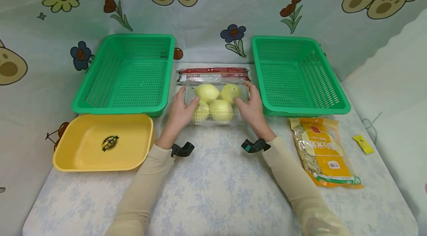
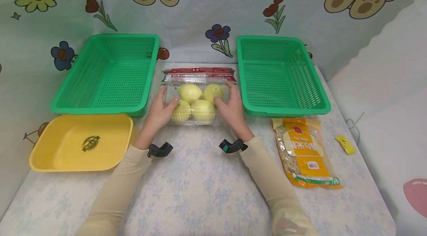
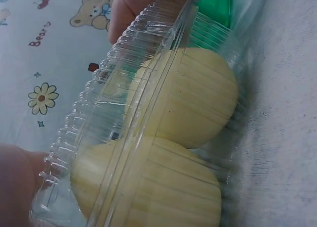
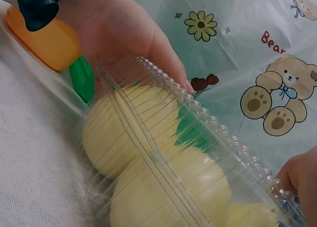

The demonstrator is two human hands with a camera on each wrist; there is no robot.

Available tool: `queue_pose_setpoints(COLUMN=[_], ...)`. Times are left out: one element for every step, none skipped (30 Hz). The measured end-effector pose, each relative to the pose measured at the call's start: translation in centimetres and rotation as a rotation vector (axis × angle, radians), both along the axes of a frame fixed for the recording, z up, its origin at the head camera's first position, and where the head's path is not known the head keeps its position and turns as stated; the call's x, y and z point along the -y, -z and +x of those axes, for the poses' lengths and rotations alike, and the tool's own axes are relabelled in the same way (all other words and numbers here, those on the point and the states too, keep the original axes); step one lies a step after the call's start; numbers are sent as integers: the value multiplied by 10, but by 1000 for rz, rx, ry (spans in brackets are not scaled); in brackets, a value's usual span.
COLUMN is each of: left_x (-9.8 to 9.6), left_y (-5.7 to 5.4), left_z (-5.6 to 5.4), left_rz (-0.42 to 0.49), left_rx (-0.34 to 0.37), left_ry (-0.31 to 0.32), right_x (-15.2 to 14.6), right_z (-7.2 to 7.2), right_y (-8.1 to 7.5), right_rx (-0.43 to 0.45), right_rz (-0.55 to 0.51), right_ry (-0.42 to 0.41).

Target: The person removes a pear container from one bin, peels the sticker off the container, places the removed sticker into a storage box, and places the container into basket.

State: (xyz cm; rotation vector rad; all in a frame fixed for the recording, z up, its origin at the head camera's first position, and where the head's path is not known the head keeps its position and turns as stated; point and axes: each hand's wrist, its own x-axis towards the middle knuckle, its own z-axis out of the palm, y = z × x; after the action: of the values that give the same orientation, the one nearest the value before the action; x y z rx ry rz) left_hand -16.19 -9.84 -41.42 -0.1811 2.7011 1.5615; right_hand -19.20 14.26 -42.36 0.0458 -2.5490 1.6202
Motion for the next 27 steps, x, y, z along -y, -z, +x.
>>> queue_pose_setpoints(left_x=[0,0,0,0,0,0,0,0,0,0,0,0,0,0,0,0,0,0,0,0,0,-1,-1,-1,-1,-1,-1], left_y=[1,1,2,2,3,3,4,4,5,5,6,6,7,7,8,9,9,9,9,9,9,8,8,8,7,8,8], left_z=[0,0,0,0,0,0,0,0,0,-1,-1,-1,-1,-2,-2,-2,-3,-2,-2,-2,-2,-2,-2,-1,-1,-1,-2], left_rz=[6,12,17,24,27,31,34,37,38,42,44,47,53,58,63,67,71,76,80,83,86,90,94,97,99,100,102], left_rx=[4,8,13,15,17,18,20,22,22,22,22,22,22,20,20,20,20,21,22,23,24,23,21,21,21,20,19], left_ry=[-3,-4,-5,-7,-8,-11,-13,-15,-19,-23,-26,-29,-31,-32,-33,-32,-33,-35,-37,-37,-39,-41,-42,-44,-43,-44,-46], right_x=[0,0,0,0,0,0,0,0,0,0,0,0,0,0,0,0,0,0,0,0,0,0,0,0,0,0,0], right_z=[0,0,-1,-1,-1,-1,-1,-1,-1,-1,-1,-1,-1,-1,0,0,0,0,0,0,0,0,0,0,0,1,1], right_y=[0,0,0,0,0,0,0,0,-1,-1,-1,-1,-1,-2,-2,-2,-3,-3,-3,-3,-3,-3,-3,-3,-3,-3,-4], right_rx=[6,10,15,19,24,29,31,34,39,42,45,47,50,53,57,57,58,61,63,65,66,66,66,65,64,64,65], right_rz=[3,5,10,13,17,19,21,22,22,22,23,23,24,24,25,26,26,26,26,26,25,22,19,15,13,12,10], right_ry=[0,0,1,1,2,2,2,1,-1,-3,-6,-8,-11,-12,-13,-13,-13,-13,-14,-13,-14,-16,-18,-20,-21,-22,-24])
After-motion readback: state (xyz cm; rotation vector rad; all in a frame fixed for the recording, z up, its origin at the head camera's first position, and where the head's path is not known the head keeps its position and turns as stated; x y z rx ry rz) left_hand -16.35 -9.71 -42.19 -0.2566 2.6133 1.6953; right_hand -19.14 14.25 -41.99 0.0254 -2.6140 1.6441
